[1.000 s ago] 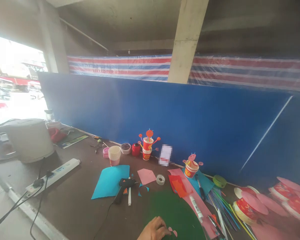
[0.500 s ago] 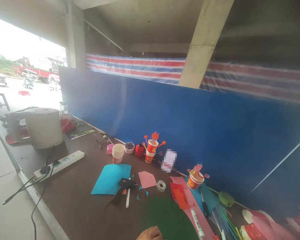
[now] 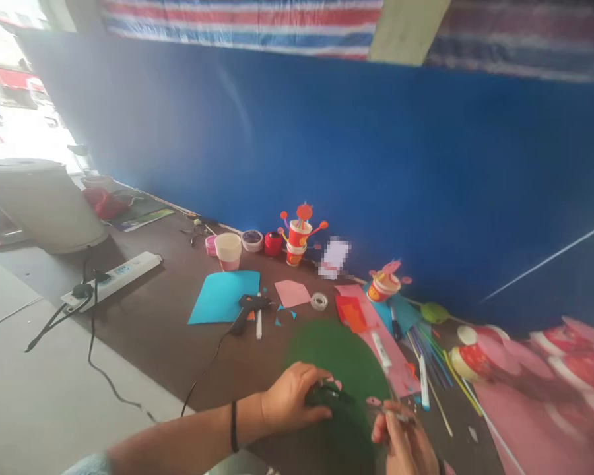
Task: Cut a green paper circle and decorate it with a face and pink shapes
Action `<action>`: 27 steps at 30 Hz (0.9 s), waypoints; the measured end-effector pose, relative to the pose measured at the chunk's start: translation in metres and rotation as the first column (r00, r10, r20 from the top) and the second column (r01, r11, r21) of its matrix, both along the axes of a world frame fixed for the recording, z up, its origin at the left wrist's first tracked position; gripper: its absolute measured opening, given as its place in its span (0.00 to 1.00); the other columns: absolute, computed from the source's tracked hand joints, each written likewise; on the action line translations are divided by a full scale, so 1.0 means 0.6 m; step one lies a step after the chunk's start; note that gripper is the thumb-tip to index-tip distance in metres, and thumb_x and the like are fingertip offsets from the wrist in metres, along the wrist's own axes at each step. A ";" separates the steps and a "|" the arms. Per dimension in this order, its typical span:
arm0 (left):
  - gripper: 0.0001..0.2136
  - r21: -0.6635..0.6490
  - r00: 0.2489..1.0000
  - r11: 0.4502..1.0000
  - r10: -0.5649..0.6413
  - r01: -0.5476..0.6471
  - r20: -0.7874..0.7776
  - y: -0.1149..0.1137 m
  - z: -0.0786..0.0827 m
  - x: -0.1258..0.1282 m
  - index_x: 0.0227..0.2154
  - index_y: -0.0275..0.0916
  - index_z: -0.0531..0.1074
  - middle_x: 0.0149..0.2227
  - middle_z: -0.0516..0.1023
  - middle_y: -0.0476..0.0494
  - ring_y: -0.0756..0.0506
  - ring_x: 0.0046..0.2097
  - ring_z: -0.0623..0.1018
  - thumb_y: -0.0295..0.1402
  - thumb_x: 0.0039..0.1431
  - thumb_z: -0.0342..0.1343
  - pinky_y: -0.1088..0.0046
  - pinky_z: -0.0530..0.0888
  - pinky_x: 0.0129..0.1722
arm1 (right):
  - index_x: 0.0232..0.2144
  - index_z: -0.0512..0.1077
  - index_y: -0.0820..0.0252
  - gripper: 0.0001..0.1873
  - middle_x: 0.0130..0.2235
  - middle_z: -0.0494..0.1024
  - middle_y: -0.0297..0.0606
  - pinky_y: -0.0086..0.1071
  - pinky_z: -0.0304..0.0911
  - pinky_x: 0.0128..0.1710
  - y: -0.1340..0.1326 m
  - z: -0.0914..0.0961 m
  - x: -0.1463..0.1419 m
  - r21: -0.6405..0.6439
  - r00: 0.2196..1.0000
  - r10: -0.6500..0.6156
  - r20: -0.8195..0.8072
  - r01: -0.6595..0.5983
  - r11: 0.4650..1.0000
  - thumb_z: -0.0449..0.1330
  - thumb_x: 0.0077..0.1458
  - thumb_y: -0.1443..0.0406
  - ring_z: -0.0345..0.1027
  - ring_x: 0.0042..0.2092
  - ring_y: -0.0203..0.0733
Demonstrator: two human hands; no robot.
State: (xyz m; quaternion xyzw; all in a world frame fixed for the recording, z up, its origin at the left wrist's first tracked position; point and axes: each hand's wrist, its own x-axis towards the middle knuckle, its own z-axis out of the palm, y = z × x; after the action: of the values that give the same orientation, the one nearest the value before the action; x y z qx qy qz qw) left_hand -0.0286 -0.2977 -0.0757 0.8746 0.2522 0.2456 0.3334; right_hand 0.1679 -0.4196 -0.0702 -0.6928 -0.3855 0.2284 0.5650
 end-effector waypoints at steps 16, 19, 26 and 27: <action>0.08 -0.043 0.999 0.999 0.035 -0.034 0.029 0.008 0.016 0.006 0.38 0.37 0.71 0.31 0.75 0.46 0.48 0.33 0.73 0.34 0.57 0.54 0.73 0.69 0.36 | 0.37 0.72 0.62 0.15 0.27 0.73 0.34 0.29 0.60 0.26 0.038 -0.003 -0.038 0.007 0.907 0.169 -0.385 -0.181 0.984 0.61 0.52 0.56 0.63 0.25 0.34; 0.07 -0.031 1.000 0.999 0.023 -0.023 0.020 0.008 0.016 0.006 0.36 0.37 0.71 0.30 0.75 0.47 0.48 0.33 0.73 0.33 0.55 0.56 0.74 0.68 0.35 | 0.37 0.73 0.61 0.14 0.26 0.73 0.34 0.28 0.60 0.25 0.039 -0.011 -0.051 0.017 0.904 0.197 -0.379 -0.206 0.978 0.60 0.54 0.57 0.63 0.25 0.34; 0.12 0.088 0.986 0.982 -0.167 0.166 0.009 0.011 0.005 0.001 0.39 0.37 0.71 0.32 0.76 0.45 0.47 0.35 0.75 0.41 0.61 0.51 0.74 0.67 0.37 | 0.37 0.74 0.60 0.15 0.26 0.74 0.35 0.28 0.63 0.25 0.027 -0.013 -0.067 -0.020 0.882 0.226 -0.413 -0.256 0.966 0.61 0.51 0.56 0.66 0.25 0.35; 0.13 0.108 0.981 0.975 -0.194 0.192 0.002 0.012 0.003 0.001 0.39 0.37 0.71 0.31 0.76 0.45 0.47 0.35 0.75 0.41 0.61 0.50 0.74 0.67 0.36 | 0.37 0.75 0.59 0.15 0.26 0.74 0.35 0.29 0.63 0.26 0.024 -0.012 -0.068 -0.021 0.880 0.233 -0.414 -0.265 0.964 0.61 0.51 0.56 0.66 0.26 0.35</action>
State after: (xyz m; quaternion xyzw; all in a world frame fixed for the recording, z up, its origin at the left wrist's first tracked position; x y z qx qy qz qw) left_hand -0.0280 -0.2907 -0.0737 0.9101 0.1503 0.2307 0.3095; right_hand 0.1271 -0.4051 -0.0776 -0.5956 -0.3360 0.4533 0.5718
